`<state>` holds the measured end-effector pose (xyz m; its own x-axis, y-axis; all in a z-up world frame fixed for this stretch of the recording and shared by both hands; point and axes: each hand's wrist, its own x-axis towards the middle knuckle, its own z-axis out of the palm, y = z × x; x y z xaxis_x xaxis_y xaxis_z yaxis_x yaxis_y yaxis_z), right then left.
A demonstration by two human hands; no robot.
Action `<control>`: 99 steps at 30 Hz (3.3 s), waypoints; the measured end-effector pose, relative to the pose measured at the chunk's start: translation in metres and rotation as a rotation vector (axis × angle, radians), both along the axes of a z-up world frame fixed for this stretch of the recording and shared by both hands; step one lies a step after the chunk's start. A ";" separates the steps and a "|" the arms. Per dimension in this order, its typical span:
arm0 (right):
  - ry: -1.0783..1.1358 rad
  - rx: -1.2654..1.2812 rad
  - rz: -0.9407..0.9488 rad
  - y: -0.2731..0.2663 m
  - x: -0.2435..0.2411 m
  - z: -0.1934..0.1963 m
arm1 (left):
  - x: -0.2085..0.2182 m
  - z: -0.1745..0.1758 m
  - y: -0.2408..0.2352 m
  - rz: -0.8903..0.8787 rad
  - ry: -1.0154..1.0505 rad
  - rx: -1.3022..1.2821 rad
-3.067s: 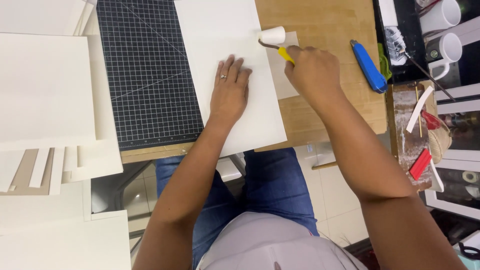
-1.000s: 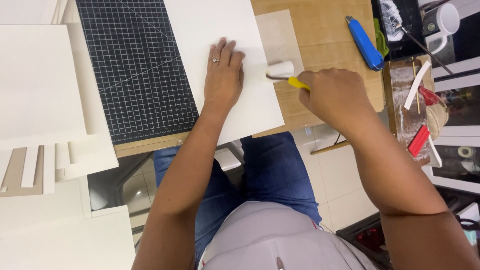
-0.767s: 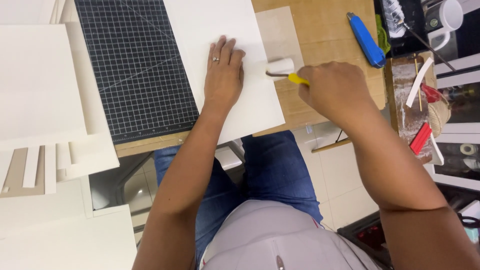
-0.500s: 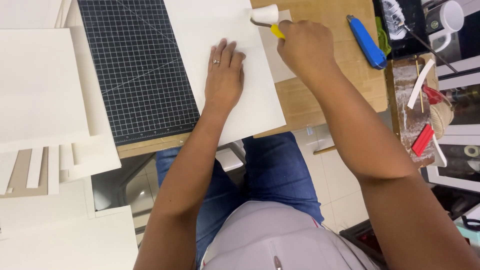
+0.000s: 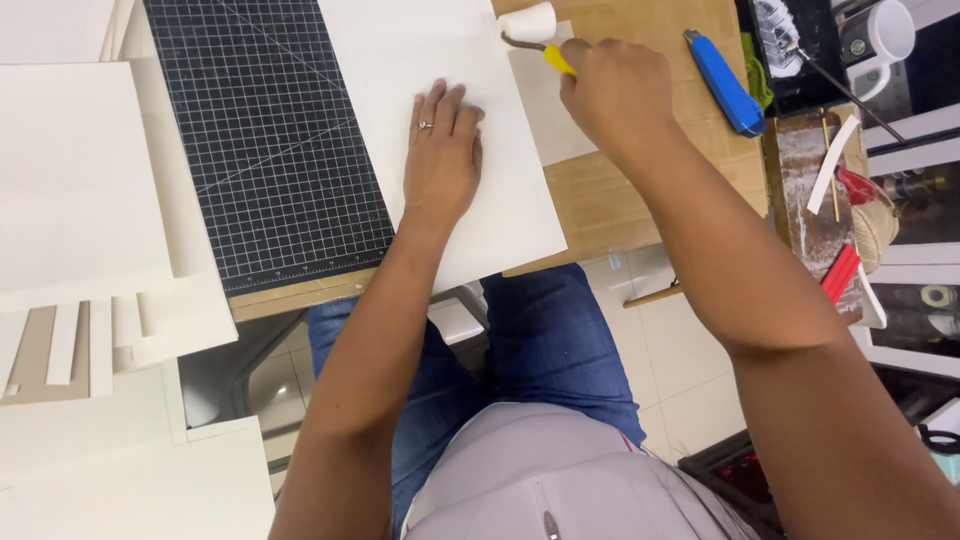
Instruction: The person marks a beige card with a pencil, then places a smaller beige piece on it and smooths it with a red plastic scraper. They apply adhesive to a white sheet using a yellow roller, place the white sheet over the beige card, and smooth it down. Finally, they fold the white sheet in half to form a cover.
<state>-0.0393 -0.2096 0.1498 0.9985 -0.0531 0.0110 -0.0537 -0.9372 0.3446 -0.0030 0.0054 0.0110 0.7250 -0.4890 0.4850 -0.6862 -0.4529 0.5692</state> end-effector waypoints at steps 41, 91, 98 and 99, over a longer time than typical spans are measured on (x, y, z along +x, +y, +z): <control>-0.115 0.132 0.103 -0.053 0.006 0.009 | 0.000 0.006 0.000 0.016 -0.014 -0.010; 0.207 0.010 0.018 0.045 -0.106 0.061 | -0.003 0.012 0.001 -0.003 0.005 -0.027; 0.200 -0.032 0.009 0.048 -0.102 0.058 | -0.002 0.010 -0.001 0.003 0.007 -0.014; 0.251 -0.036 -0.016 0.050 -0.102 0.063 | -0.002 0.010 0.000 0.000 0.015 -0.009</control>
<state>-0.1416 -0.1593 0.2125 0.9692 -0.0728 -0.2352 0.0233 -0.9239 0.3819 -0.0049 0.0049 0.0210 0.7321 -0.4849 0.4784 -0.6777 -0.4473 0.5836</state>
